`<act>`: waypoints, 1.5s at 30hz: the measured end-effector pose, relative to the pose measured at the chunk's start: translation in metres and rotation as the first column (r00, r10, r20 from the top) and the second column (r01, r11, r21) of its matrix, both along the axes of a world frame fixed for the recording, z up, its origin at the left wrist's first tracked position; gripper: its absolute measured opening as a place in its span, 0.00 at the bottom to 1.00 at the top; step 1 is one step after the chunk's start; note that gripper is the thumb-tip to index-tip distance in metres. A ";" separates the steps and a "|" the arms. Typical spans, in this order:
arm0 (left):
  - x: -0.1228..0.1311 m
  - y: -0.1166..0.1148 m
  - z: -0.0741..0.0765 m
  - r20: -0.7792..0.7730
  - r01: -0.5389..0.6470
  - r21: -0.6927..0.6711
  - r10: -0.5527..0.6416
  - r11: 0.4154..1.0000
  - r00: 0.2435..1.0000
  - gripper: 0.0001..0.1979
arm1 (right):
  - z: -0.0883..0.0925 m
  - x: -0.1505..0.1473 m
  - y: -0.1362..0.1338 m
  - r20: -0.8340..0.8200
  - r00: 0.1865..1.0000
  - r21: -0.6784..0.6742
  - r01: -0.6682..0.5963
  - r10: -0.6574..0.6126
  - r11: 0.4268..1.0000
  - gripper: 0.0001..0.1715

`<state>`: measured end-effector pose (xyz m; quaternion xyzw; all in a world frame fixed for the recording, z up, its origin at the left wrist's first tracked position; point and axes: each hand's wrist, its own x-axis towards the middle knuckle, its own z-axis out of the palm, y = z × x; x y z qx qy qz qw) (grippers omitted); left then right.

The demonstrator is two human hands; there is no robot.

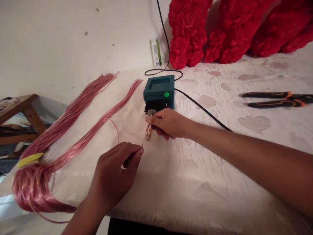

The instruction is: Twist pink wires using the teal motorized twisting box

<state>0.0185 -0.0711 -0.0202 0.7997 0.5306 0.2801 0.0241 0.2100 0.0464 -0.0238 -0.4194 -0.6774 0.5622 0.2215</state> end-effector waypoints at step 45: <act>0.016 0.019 -0.010 0.236 -0.190 -0.270 0.257 0.944 0.937 0.08 | -0.002 0.000 0.002 0.044 0.999 0.006 -0.005 0.005 1.000 0.36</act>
